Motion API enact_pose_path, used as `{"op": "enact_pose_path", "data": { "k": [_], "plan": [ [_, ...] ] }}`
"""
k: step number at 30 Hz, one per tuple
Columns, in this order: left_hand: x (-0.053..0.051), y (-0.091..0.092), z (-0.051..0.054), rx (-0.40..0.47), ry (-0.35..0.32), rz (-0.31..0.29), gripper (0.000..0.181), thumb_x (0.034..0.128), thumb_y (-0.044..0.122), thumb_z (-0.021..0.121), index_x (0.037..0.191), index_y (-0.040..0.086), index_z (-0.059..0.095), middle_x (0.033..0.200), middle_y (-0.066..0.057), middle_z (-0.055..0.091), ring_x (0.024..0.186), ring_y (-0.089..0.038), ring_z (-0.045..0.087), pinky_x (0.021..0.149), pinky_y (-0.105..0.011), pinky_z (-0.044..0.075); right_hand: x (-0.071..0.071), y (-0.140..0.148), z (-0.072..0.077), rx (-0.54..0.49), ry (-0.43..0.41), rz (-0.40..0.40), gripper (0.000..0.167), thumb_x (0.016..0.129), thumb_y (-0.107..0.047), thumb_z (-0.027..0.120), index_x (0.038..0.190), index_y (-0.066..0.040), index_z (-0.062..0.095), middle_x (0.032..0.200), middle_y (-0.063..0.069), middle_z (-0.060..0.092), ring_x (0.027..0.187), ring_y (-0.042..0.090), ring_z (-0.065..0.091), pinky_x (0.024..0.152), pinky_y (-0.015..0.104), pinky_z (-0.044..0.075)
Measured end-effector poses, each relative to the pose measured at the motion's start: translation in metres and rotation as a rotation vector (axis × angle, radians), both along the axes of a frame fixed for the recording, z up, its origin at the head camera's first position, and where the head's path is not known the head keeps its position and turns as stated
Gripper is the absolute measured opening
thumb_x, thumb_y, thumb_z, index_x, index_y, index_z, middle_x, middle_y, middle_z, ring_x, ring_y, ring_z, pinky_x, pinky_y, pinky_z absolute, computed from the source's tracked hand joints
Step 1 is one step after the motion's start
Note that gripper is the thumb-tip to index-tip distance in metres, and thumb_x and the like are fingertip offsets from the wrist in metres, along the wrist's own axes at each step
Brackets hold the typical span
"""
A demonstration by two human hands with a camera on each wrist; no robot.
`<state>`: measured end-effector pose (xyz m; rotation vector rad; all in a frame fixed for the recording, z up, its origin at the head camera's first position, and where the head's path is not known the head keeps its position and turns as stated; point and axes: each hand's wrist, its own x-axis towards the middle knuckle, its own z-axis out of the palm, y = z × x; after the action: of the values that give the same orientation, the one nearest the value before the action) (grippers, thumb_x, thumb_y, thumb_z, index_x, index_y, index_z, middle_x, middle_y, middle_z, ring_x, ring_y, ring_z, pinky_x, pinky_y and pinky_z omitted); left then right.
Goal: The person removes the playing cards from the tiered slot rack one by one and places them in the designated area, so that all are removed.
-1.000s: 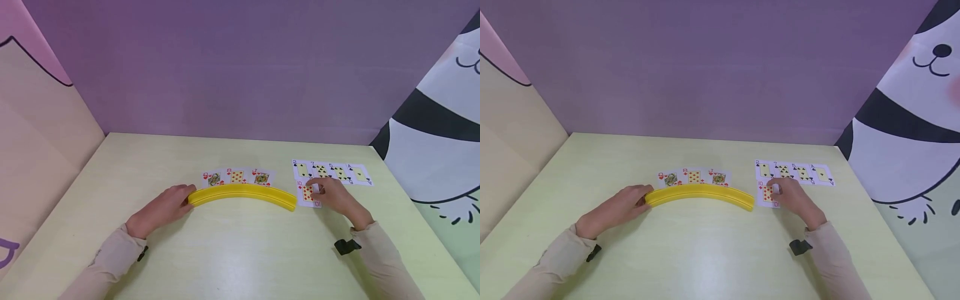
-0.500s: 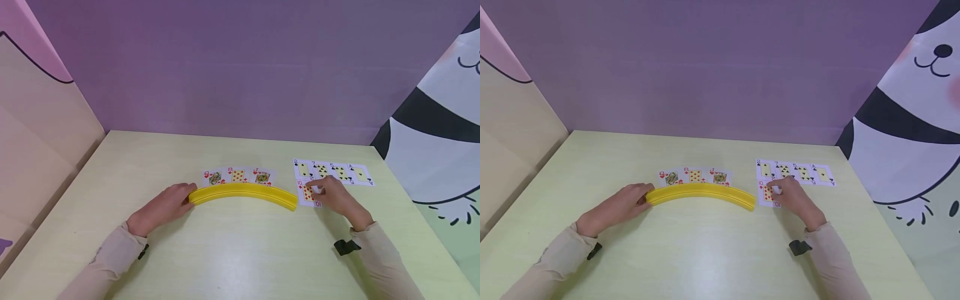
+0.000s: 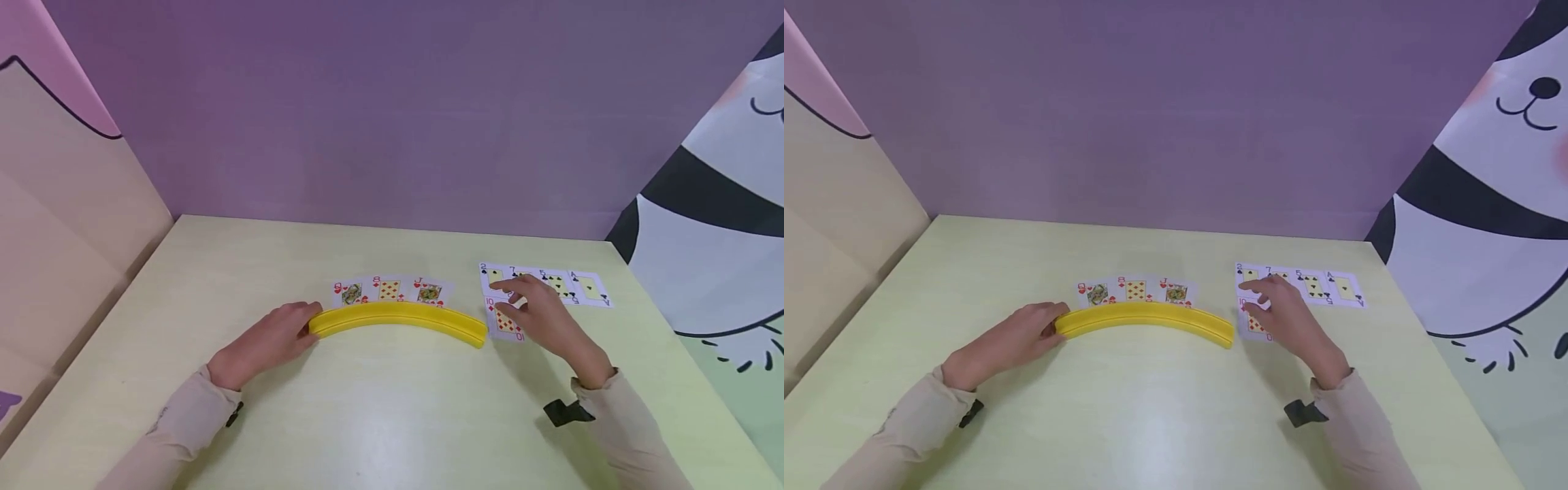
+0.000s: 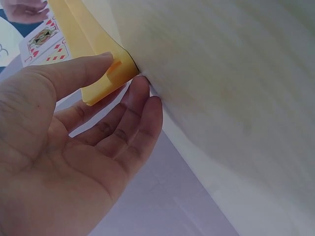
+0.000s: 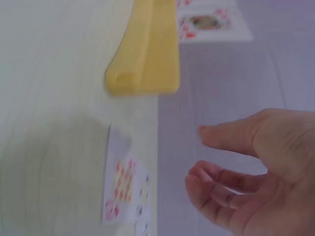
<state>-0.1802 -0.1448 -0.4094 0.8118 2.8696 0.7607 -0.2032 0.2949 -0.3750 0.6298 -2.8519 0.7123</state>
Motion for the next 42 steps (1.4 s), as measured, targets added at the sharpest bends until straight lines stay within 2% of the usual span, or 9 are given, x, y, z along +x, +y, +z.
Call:
{"op": "enact_pose_path", "data": {
  "k": [5,8,12,19,22,28,32,37,42],
  "plan": [
    [-0.001,-0.001,0.001,0.004,0.001,-0.002,0.016,0.0908,0.008,0.071,0.101,0.006,0.059,0.078,0.001,0.051,0.068,-0.013,0.049,0.059,-0.024,0.045,0.002,-0.022,0.013,-0.084,0.085,0.049,0.033,0.090,-0.004,0.071,0.123,-0.004,0.066,0.110,0.010,0.067,0.090,0.018,0.061,0.073,0.027,0.056],
    [-0.001,-0.001,0.001,0.003,0.001,-0.003,0.016,0.0909,0.008,0.071,0.101,0.007,0.058,0.078,0.001,0.051,0.068,-0.013,0.048,0.059,-0.023,0.045,0.003,-0.039,0.021,-0.156,0.077,0.085,0.031,0.093,-0.009,0.069,0.124,-0.007,0.065,0.110,0.005,0.067,0.092,0.015,0.062,0.077,0.024,0.055],
    [-0.001,0.000,0.001,0.000,0.002,-0.004,0.017,0.0905,0.008,0.072,0.100,0.007,0.058,0.077,0.002,0.051,0.067,-0.013,0.048,0.060,-0.024,0.045,0.002,-0.062,0.033,-0.205,0.030,0.128,0.027,0.095,-0.013,0.068,0.122,-0.008,0.063,0.113,0.003,0.066,0.098,0.016,0.062,0.082,0.030,0.055],
    [0.000,0.001,0.000,0.003,0.013,-0.009,0.016,0.0899,0.007,0.072,0.099,0.007,0.058,0.076,0.002,0.050,0.067,-0.013,0.047,0.059,-0.024,0.044,-0.005,-0.090,0.049,-0.189,0.008,0.177,0.018,0.094,-0.009,0.069,0.108,-0.009,0.056,0.104,0.002,0.064,0.097,0.018,0.063,0.087,0.040,0.055],
    [0.001,0.001,0.000,0.003,0.007,-0.009,0.016,0.0897,0.006,0.072,0.099,0.006,0.058,0.076,0.001,0.050,0.067,-0.013,0.047,0.059,-0.024,0.044,-0.006,-0.095,0.047,-0.196,-0.024,0.172,0.018,0.094,-0.008,0.069,0.107,-0.007,0.056,0.104,0.003,0.064,0.097,0.020,0.062,0.089,0.042,0.054],
    [0.002,0.001,-0.001,-0.003,0.004,0.003,0.017,0.0901,0.007,0.072,0.100,0.007,0.059,0.077,0.002,0.051,0.067,-0.013,0.048,0.059,-0.023,0.045,-0.007,-0.102,0.028,-0.217,-0.068,0.140,0.017,0.095,-0.006,0.066,0.104,-0.008,0.051,0.104,0.004,0.065,0.101,0.022,0.064,0.087,0.040,0.052],
    [0.003,0.002,-0.001,-0.012,0.007,0.010,0.017,0.0902,0.008,0.072,0.101,0.007,0.058,0.077,0.002,0.052,0.066,-0.013,0.048,0.059,-0.024,0.045,-0.008,-0.104,0.019,-0.231,-0.048,0.144,0.014,0.097,-0.002,0.060,0.100,-0.009,0.048,0.105,0.009,0.066,0.104,0.028,0.064,0.084,0.041,0.050],
    [0.004,0.005,0.001,-0.020,0.012,0.008,0.018,0.0902,0.008,0.072,0.102,0.006,0.059,0.078,0.001,0.052,0.066,-0.013,0.048,0.059,-0.024,0.045,-0.008,-0.105,0.015,-0.243,0.021,0.164,0.012,0.097,0.002,0.057,0.095,-0.009,0.051,0.100,0.009,0.068,0.113,0.031,0.064,0.084,0.044,0.052],
    [0.003,0.006,0.002,-0.029,0.012,0.011,0.018,0.0901,0.009,0.073,0.101,0.007,0.059,0.077,0.001,0.052,0.066,-0.013,0.048,0.059,-0.024,0.044,-0.007,-0.104,0.017,-0.236,0.051,0.165,0.012,0.095,0.004,0.059,0.091,-0.006,0.062,0.095,0.007,0.071,0.097,0.025,0.065,0.081,0.045,0.053]
  ]
}}
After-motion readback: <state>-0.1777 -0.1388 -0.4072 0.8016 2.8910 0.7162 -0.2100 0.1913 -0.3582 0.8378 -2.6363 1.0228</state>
